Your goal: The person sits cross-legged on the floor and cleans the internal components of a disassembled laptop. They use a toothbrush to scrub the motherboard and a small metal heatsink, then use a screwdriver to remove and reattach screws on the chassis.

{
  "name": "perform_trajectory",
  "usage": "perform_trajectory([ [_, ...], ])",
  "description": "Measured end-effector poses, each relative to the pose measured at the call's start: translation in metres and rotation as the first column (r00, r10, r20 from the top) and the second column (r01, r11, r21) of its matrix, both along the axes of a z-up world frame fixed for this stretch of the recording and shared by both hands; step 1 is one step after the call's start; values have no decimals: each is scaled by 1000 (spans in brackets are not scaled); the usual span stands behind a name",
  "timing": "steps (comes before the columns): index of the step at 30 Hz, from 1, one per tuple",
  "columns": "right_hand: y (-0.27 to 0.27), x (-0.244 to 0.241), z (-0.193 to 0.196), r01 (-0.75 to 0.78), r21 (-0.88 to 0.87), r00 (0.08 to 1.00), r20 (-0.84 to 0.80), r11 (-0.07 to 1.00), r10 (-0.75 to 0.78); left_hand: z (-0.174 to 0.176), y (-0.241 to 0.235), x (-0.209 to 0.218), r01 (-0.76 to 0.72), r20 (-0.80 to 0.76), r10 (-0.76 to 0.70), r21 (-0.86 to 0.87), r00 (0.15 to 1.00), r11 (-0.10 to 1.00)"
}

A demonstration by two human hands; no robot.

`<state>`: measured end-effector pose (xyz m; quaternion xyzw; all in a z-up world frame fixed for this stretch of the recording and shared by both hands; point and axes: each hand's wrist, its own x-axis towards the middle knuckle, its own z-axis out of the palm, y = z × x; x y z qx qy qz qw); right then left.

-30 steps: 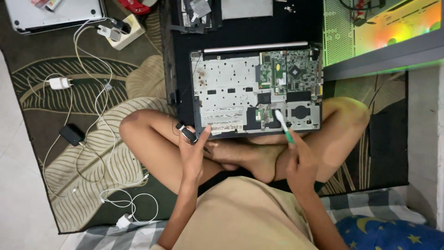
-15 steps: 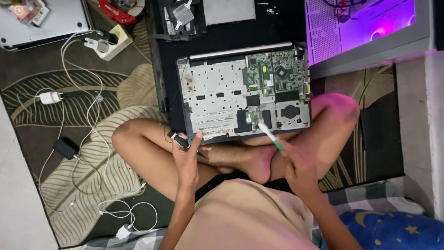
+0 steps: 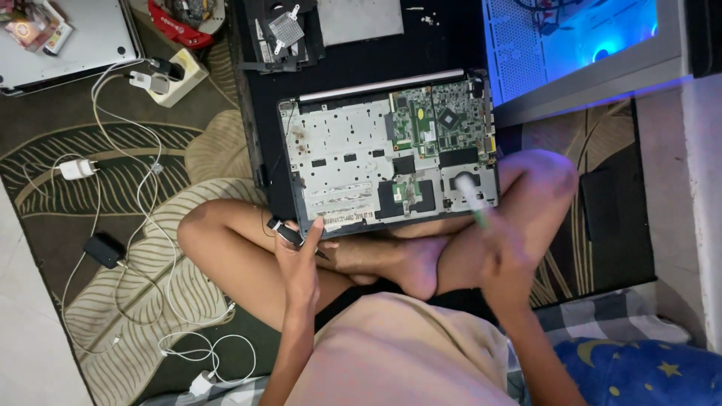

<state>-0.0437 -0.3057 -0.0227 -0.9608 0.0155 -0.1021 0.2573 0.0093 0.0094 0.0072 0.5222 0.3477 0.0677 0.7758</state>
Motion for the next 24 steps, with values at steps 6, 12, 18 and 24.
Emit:
perform_trajectory([
  [6,11,26,54,73,3,995,72,997,-73,-5,2,-3,-4,-21,4,5,1000,1000],
  [12,6,-18,24,-15,184,1000,-17,983,18,-1,0,-2,-6,-20,6,17,1000,1000],
  [18,32,-31,16,-141,-495,961,140,857,239,3,-1,1,-14,-9,14,4,1000,1000],
  [24,-12,-86,-92,14,219,989,141,976,-45,-6,1,-2,-16,-6,16,7,1000,1000],
])
